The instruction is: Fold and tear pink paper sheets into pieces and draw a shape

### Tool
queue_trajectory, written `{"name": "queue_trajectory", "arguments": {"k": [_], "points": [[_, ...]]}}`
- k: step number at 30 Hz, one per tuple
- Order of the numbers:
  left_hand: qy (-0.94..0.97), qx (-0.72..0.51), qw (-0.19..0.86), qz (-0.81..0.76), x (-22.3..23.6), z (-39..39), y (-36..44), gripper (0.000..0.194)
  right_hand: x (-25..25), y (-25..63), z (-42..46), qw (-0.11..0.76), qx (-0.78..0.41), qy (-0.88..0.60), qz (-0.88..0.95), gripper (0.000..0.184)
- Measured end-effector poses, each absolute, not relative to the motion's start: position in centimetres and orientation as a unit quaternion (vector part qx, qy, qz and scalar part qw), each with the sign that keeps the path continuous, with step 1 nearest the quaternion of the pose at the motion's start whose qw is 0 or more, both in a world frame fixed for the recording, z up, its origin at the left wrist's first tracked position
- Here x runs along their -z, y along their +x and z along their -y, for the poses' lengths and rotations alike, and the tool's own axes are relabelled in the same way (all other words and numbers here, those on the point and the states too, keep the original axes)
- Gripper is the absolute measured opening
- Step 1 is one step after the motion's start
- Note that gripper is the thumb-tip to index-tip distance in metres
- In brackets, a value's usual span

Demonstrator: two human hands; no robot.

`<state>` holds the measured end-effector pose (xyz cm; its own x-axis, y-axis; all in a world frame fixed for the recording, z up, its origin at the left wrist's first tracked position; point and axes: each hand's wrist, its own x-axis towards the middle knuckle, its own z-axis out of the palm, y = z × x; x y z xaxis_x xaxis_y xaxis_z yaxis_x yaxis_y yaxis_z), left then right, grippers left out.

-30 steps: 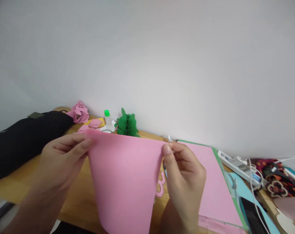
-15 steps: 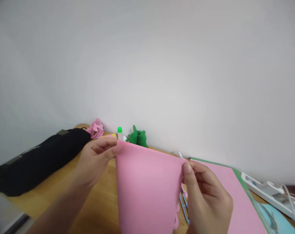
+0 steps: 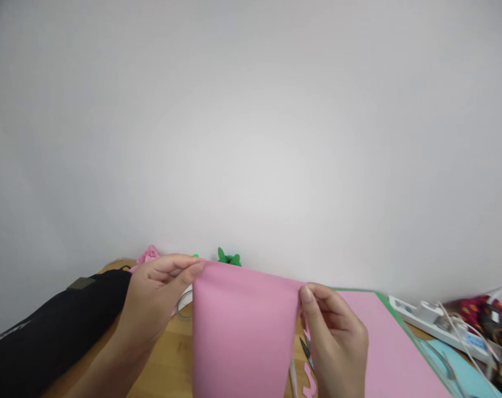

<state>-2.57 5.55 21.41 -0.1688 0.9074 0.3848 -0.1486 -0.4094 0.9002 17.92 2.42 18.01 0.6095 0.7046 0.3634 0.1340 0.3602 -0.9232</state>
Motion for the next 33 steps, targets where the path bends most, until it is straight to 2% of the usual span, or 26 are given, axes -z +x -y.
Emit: {"name": "queue_trajectory", "arguments": {"k": [6,11,15,21,33], "points": [[0.525,-0.682,0.382,-0.336,-24.3,-5.8,-4.2,0.01,-21.9,18.0,-3.1,0.74,-0.067,-0.486,0.46,0.026],[0.584,-0.684,0.329,-0.287,-25.7,-5.9,-6.0,0.007,-24.4,18.7,-3.0,0.696,0.014,-0.467,0.546,0.024],[0.578,-0.708,0.325,-0.244,-26.1,-5.9,-6.2,0.006,-25.4,18.6,-2.9,0.698,0.023,-0.437,0.566,0.021],[0.484,-0.768,0.379,-0.176,-26.0,-6.6,-5.0,0.012,-26.5,17.5,-2.4,0.708,0.031,-0.407,0.575,0.016],[0.456,-0.81,0.332,-0.159,-26.0,-6.4,-4.4,0.01,-26.8,16.8,-1.9,0.719,0.025,-0.398,0.569,0.015]]}}
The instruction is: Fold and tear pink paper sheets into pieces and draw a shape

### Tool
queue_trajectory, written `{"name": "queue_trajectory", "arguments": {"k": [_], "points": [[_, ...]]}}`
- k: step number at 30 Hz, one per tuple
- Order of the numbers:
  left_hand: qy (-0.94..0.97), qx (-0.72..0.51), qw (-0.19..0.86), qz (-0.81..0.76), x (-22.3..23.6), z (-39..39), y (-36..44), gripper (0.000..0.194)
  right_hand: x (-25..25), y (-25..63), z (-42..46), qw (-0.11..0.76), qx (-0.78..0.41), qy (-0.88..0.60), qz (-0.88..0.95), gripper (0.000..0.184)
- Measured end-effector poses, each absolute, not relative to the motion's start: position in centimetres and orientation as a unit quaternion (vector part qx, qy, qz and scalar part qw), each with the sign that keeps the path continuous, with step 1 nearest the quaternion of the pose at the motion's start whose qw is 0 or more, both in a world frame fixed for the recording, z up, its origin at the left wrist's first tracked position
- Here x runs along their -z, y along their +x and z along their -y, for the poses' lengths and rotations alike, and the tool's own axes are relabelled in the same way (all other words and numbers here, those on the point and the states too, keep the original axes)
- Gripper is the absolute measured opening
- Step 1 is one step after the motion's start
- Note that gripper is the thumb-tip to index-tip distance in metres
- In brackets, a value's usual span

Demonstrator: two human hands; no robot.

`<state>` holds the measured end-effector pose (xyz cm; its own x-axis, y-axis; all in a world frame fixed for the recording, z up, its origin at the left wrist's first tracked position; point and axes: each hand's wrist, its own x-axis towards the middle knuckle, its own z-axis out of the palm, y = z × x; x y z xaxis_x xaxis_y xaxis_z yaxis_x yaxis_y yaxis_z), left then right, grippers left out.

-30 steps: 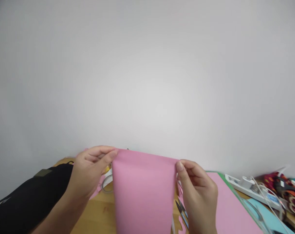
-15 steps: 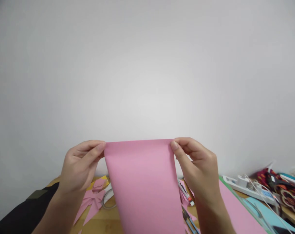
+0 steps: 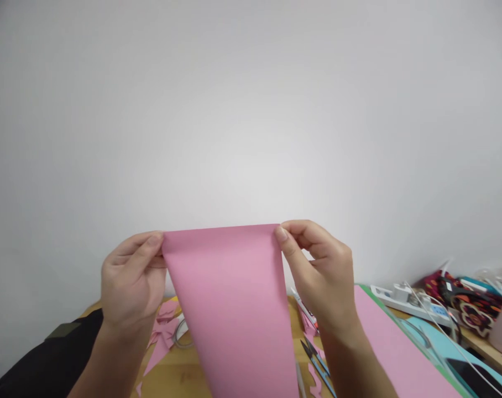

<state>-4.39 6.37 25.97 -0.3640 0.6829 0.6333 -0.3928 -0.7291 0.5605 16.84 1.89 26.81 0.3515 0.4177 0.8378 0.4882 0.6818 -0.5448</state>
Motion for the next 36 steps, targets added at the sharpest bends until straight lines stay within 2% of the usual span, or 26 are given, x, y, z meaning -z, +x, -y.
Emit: {"name": "queue_trajectory", "arguments": {"k": [11,18,24,28,31,36], "points": [[0.593,-0.643,0.433,-0.218,-23.3,-4.9,-4.8,0.036,-27.1,17.4,-1.9,0.72,-0.025,-0.411,0.559,0.018],[0.63,-0.592,0.424,-0.27,-23.2,-4.4,-3.7,0.014,-26.6,18.6,-3.5,0.709,-0.085,-0.422,0.558,0.022],[0.637,-0.543,0.469,-0.282,-23.7,-7.1,-3.8,0.024,-25.9,20.0,-4.0,0.65,-0.145,-0.466,0.582,0.028],[0.663,-0.433,0.539,-0.287,-22.6,-9.8,-4.3,0.034,-21.8,20.6,-2.7,0.605,-0.248,-0.516,0.552,0.029],[0.687,-0.325,0.577,-0.3,-20.8,-11.3,-4.1,0.03,-17.0,20.7,-0.7,0.582,-0.352,-0.534,0.502,0.031],[0.746,-0.098,0.591,-0.291,-15.3,-12.7,-2.6,0.029,-9.0,19.5,4.7,0.54,-0.496,-0.555,0.393,0.039]]}}
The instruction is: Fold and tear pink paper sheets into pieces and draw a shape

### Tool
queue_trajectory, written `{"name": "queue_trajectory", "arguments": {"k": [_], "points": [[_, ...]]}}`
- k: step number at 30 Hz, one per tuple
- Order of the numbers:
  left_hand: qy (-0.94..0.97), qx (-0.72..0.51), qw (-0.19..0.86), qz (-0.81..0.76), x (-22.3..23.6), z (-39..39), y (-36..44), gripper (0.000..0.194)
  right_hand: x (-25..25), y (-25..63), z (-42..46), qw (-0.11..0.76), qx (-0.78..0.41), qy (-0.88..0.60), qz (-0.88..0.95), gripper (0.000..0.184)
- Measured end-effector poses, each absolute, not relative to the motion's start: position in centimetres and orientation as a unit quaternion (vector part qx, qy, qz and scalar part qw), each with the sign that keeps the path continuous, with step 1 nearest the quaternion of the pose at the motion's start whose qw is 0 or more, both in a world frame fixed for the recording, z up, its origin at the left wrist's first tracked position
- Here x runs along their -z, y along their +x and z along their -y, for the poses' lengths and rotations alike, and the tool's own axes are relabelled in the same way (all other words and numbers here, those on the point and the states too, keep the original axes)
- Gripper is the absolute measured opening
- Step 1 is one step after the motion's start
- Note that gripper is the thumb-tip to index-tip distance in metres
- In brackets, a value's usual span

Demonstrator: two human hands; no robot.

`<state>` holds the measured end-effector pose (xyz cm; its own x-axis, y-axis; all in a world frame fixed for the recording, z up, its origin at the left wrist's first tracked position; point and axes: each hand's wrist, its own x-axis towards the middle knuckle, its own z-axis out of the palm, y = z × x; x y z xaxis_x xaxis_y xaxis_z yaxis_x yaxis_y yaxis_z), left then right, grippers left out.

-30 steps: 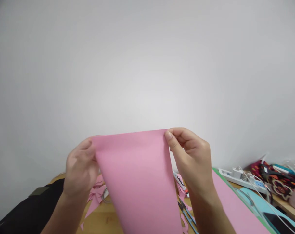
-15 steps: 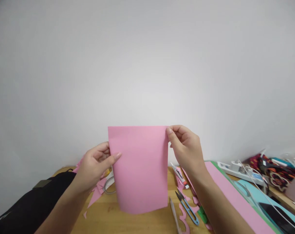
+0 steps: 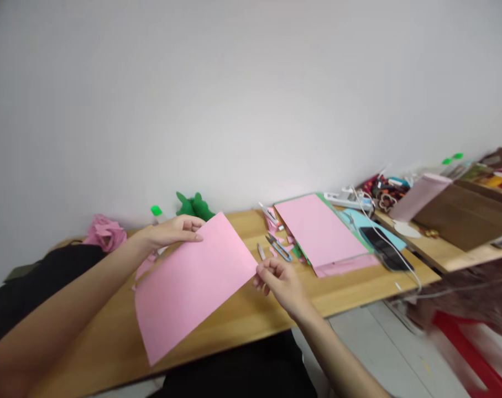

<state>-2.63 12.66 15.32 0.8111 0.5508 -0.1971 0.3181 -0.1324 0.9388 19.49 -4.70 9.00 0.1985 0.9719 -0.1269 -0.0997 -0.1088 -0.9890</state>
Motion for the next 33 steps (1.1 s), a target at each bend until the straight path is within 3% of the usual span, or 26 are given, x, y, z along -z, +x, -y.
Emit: {"name": "queue_trajectory", "arguments": {"k": [4,13,16,18,24,33], "points": [[0.788,0.018,0.549,-0.278,-9.5,-12.5,-1.3,0.028,-4.2,17.7,9.7,0.543,-0.548,-0.573,0.276,0.041],[0.918,-0.014,0.267,-0.294,-5.3,-0.4,1.8,0.036,1.2,14.9,14.6,0.549,-0.523,-0.636,0.145,0.052],[0.98,0.002,0.028,-0.199,-3.3,3.4,2.5,0.036,1.9,14.6,14.6,0.553,-0.514,-0.643,0.128,0.057],[0.979,-0.024,-0.026,-0.201,-1.8,4.1,2.8,0.033,2.2,14.5,14.5,0.553,-0.512,-0.645,0.126,0.058],[0.952,-0.105,-0.036,-0.287,0.2,2.2,2.0,0.037,2.2,14.6,14.7,0.547,-0.513,-0.648,0.134,0.057],[0.937,-0.133,-0.011,-0.322,1.3,0.9,1.2,0.04,2.5,14.8,14.7,0.546,-0.527,-0.639,0.124,0.054]]}}
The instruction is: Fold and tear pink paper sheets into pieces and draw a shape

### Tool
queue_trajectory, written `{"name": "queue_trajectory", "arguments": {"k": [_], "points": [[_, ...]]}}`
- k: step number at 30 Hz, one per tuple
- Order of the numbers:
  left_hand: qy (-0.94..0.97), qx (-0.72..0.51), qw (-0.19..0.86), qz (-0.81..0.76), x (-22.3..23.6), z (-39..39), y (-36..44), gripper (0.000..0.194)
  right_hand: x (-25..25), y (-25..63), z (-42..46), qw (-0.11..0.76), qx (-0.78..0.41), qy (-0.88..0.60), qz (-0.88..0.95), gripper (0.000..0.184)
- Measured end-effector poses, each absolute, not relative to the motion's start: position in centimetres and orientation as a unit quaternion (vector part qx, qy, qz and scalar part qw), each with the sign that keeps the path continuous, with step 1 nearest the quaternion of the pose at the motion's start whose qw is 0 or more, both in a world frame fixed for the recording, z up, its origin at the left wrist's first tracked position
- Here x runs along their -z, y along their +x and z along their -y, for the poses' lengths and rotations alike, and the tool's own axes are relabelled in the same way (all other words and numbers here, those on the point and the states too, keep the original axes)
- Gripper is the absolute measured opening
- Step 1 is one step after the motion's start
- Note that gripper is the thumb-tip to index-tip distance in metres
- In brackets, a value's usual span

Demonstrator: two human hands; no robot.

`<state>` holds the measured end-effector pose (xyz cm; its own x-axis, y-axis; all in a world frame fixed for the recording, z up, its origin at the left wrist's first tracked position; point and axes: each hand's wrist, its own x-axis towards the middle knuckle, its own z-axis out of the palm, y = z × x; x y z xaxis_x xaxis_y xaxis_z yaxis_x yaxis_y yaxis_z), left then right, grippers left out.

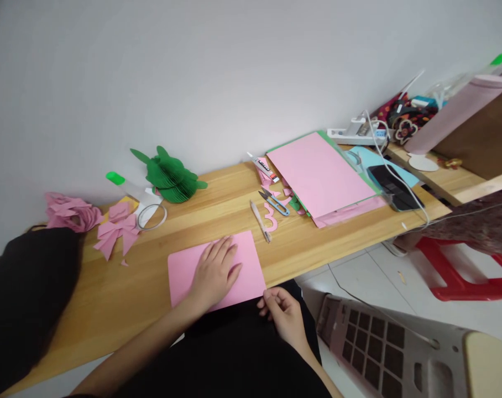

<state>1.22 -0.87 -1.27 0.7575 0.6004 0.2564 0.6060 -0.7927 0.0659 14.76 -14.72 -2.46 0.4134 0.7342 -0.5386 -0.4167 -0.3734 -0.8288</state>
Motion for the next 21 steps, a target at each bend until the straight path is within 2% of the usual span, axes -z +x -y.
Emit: {"name": "queue_trajectory", "arguments": {"k": [11,15,18,21], "points": [[-0.939,0.095,-0.023,0.33,0.7,0.8,1.3,0.041,3.9,14.9,15.6,0.545,-0.503,-0.644,0.188,0.043],[-0.936,0.089,-0.03,0.338,0.7,0.8,1.3,0.042,4.5,15.4,16.4,0.51,-0.473,-0.672,0.253,0.038],[-0.936,0.087,-0.033,0.34,0.8,0.9,1.4,0.042,3.5,16.3,16.4,0.469,-0.382,-0.718,0.344,0.033],[-0.936,0.088,-0.035,0.34,0.8,0.9,1.3,0.042,1.7,17.1,14.9,0.433,-0.185,-0.735,0.487,0.021]]}}
